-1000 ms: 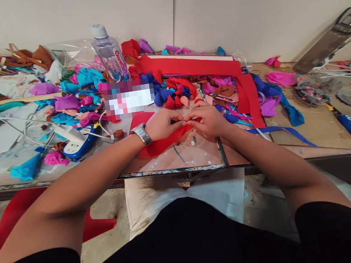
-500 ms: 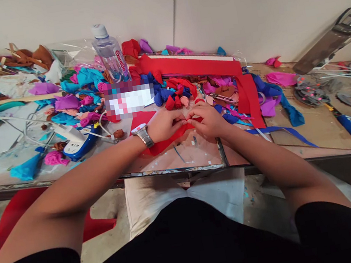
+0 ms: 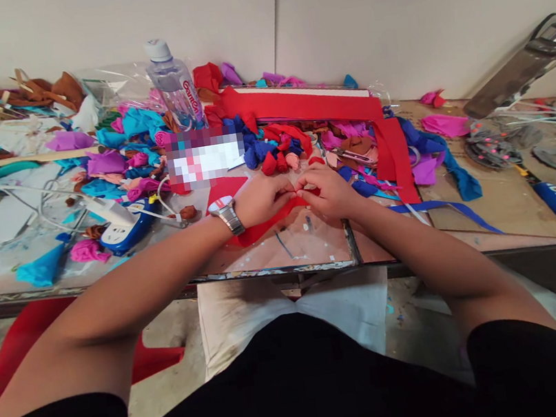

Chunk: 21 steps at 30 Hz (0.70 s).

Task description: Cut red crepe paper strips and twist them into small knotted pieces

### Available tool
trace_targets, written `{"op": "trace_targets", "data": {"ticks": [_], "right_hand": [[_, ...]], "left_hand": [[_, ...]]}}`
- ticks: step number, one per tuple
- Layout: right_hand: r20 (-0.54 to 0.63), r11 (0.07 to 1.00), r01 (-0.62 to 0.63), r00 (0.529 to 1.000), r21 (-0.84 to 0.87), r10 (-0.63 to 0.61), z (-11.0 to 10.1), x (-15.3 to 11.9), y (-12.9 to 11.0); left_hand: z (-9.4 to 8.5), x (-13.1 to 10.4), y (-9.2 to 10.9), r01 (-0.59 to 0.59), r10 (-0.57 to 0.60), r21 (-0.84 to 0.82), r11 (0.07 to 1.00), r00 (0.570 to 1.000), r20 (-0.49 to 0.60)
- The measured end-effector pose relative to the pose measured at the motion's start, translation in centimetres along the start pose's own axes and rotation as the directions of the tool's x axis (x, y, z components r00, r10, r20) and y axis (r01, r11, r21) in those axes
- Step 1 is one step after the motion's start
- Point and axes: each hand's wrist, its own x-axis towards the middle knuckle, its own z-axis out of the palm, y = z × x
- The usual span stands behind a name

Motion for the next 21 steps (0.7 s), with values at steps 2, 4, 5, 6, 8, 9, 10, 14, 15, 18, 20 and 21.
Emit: {"op": "trace_targets", "data": {"ticks": [2, 4, 5, 6, 8, 9, 10, 14, 15, 18, 20, 21], "right_hand": [[0.009, 1.0, 0.004, 1.0, -0.001, -0.004, 0.03, 0.0, -0.05], [0.012, 1.0, 0.012, 1.0, -0.005, -0.012, 0.03, 0.01, -0.1], [0.011, 1.0, 0.013, 1.0, -0.005, -0.013, 0.03, 0.02, -0.12], [0.008, 1.0, 0.012, 1.0, -0.005, -0.012, 0.03, 0.03, -0.12], [0.001, 1.0, 0.009, 1.0, -0.001, -0.009, 0.05, 0.05, -0.08], [0.0, 1.0, 0.008, 1.0, 0.002, -0.008, 0.07, 0.06, -0.05], [0.0, 1.0, 0.009, 1.0, 0.004, -0.009, 0.09, 0.06, -0.01], [0.008, 1.0, 0.016, 1.0, 0.011, -0.016, 0.28, 0.06, 0.05], [0.01, 1.0, 0.02, 1.0, 0.009, -0.02, 0.33, 0.04, 0.04], [0.026, 0.999, 0.037, 0.999, -0.001, -0.037, 0.4, -0.04, -0.03], [0.026, 0.999, 0.033, 0.999, 0.002, -0.033, 0.35, -0.08, -0.07], [0.019, 1.0, 0.026, 0.999, 0.007, -0.026, 0.3, -0.09, -0.08]], "left_hand": [[0.02, 0.02, 0.0, -0.002, 0.002, 0.0, 1.0, 1.0, -0.001], [0.05, 0.02, -0.01, -0.003, 0.003, -0.013, 1.0, 1.0, -0.003], [0.06, 0.02, -0.02, 0.0, 0.0, -0.025, 1.0, 1.0, -0.004], [0.07, 0.01, -0.03, 0.007, -0.007, -0.036, 0.999, 1.0, -0.005], [0.08, 0.01, -0.02, 0.032, -0.032, -0.058, 0.998, 0.999, -0.003], [0.07, 0.0, 0.0, 0.045, -0.045, -0.069, 0.997, 0.999, -0.002], [0.06, 0.0, 0.03, 0.053, -0.054, -0.079, 0.995, 0.999, 0.0], [-0.01, 0.01, 0.21, 0.04, -0.04, -0.083, 0.996, 0.999, 0.002], [-0.03, 0.0, 0.24, 0.033, -0.033, -0.07, 0.997, 0.999, 0.002], [-0.01, -0.03, 0.17, 0.015, -0.015, -0.031, 0.999, 1.0, 0.015], [0.04, -0.05, -0.01, 0.011, -0.011, -0.02, 1.0, 1.0, 0.023], [0.08, -0.05, -0.12, 0.01, -0.01, -0.019, 1.0, 1.0, 0.025]]}}
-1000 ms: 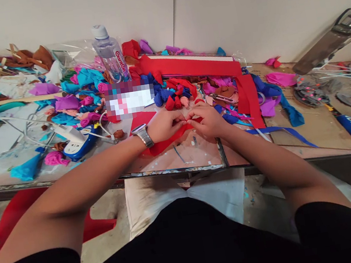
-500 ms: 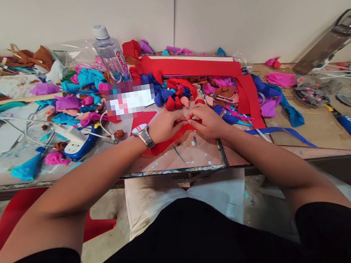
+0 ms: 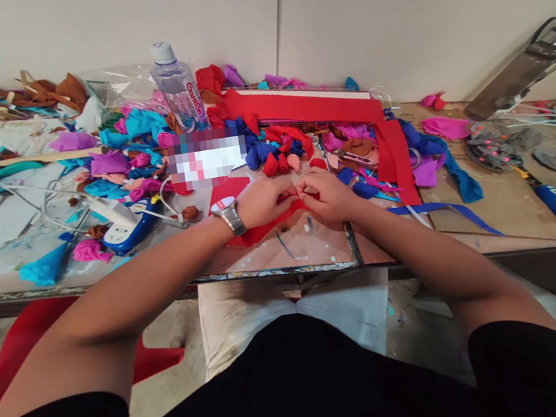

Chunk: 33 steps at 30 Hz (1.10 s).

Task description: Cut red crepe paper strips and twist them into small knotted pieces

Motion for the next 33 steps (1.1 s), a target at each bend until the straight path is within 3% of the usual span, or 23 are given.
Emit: {"op": "trace_targets", "data": {"ticks": [17, 33], "right_hand": [[-0.03, 0.997, 0.077, 0.997, 0.029, -0.076, -0.47, 0.31, -0.07], [-0.114, 0.993, 0.114, 0.987, -0.028, -0.116, -0.82, 0.21, 0.19]], "left_hand": [[-0.06, -0.01, -0.21, 0.102, -0.091, -0.231, 0.968, 0.994, 0.058], [-0.12, 0.67, -0.62, 0.217, -0.18, -0.522, 0.825, 0.976, 0.121]]}}
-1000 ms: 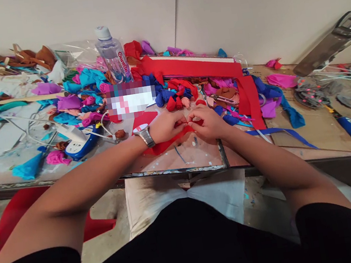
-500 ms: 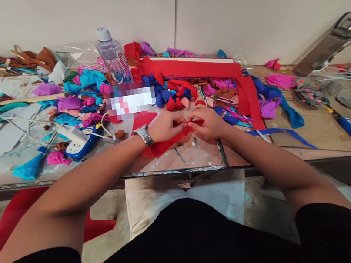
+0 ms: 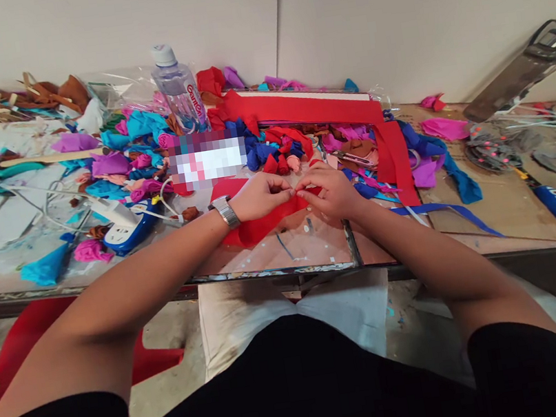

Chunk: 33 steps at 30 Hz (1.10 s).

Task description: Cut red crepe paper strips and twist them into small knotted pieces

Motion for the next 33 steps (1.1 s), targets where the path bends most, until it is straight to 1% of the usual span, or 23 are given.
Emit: {"op": "trace_targets", "data": {"ticks": [2, 4, 7, 9, 11, 13, 15, 19, 23, 28, 33], "right_hand": [[-0.001, 1.0, 0.001, 1.0, 0.002, -0.001, 0.01, -0.04, 0.01], [0.01, 1.0, -0.004, 1.0, 0.012, 0.004, 0.02, -0.05, -0.04], [0.034, 0.999, -0.017, 0.999, 0.032, 0.015, 0.05, 0.01, -0.18], [0.06, 0.999, -0.021, 0.998, 0.048, 0.018, 0.06, 0.08, -0.26], [0.086, 0.997, -0.026, 0.996, 0.071, 0.019, 0.05, 0.16, -0.34], [0.107, 0.995, -0.034, 0.994, 0.092, 0.024, 0.02, 0.24, -0.41], [0.118, 0.994, -0.046, 0.992, 0.099, 0.034, -0.03, 0.3, -0.47], [0.096, 0.995, -0.049, 0.995, 0.089, 0.04, -0.05, 0.29, -0.45], [0.057, 0.995, -0.054, 0.997, 0.086, 0.049, 0.01, 0.15, -0.31], [0.049, 0.996, -0.047, 0.998, 0.07, 0.043, -0.01, 0.06, -0.28], [0.056, 0.997, -0.065, 0.996, 0.041, 0.062, 0.0, 0.06, -0.03]], "left_hand": [[0.01, -0.01, 0.09, -0.005, 0.005, 0.003, 1.0, 1.0, 0.001], [0.04, -0.09, 0.15, -0.03, 0.029, 0.044, 0.999, 1.0, 0.002], [0.07, -0.32, 0.14, -0.107, 0.109, 0.196, 0.975, 0.994, 0.0], [0.03, -0.48, 0.09, -0.171, 0.182, 0.356, 0.919, 0.983, 0.003], [-0.05, -0.61, 0.07, -0.223, 0.241, 0.503, 0.835, 0.97, 0.031], [-0.11, -0.69, 0.1, -0.257, 0.27, 0.575, 0.777, 0.961, 0.064], [-0.15, -0.74, 0.19, -0.271, 0.281, 0.575, 0.772, 0.957, 0.074], [-0.14, -0.77, 0.42, -0.263, 0.274, 0.487, 0.833, 0.96, 0.051], [-0.2, -0.7, 0.44, -0.231, 0.238, 0.427, 0.874, 0.97, 0.038], [-0.25, -0.62, 0.33, -0.206, 0.205, 0.398, 0.894, 0.978, 0.047], [-0.16, -0.62, 0.37, -0.168, 0.165, 0.303, 0.938, 0.986, 0.034]]}}
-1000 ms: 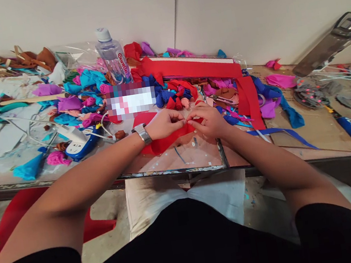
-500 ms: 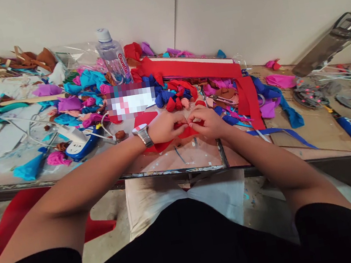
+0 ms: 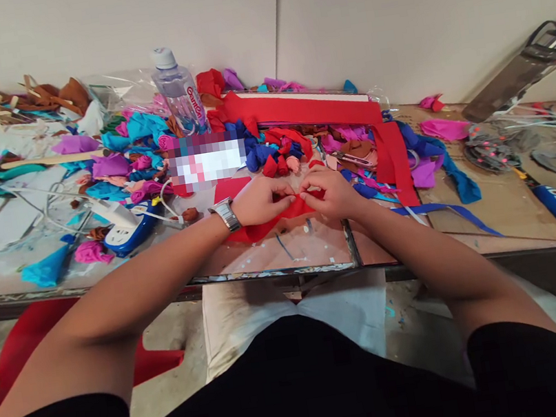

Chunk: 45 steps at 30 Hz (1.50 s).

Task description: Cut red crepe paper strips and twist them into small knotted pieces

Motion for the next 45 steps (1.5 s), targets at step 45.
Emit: {"op": "trace_targets", "data": {"ticks": [45], "right_hand": [[-0.371, 0.902, -0.393, 0.876, -0.179, 0.308, -3.2, 0.1, 5.8]], "left_hand": [[-3.1, 0.2, -0.8, 0.331, -0.366, 0.685, 0.649, 0.925, -0.1]]}}
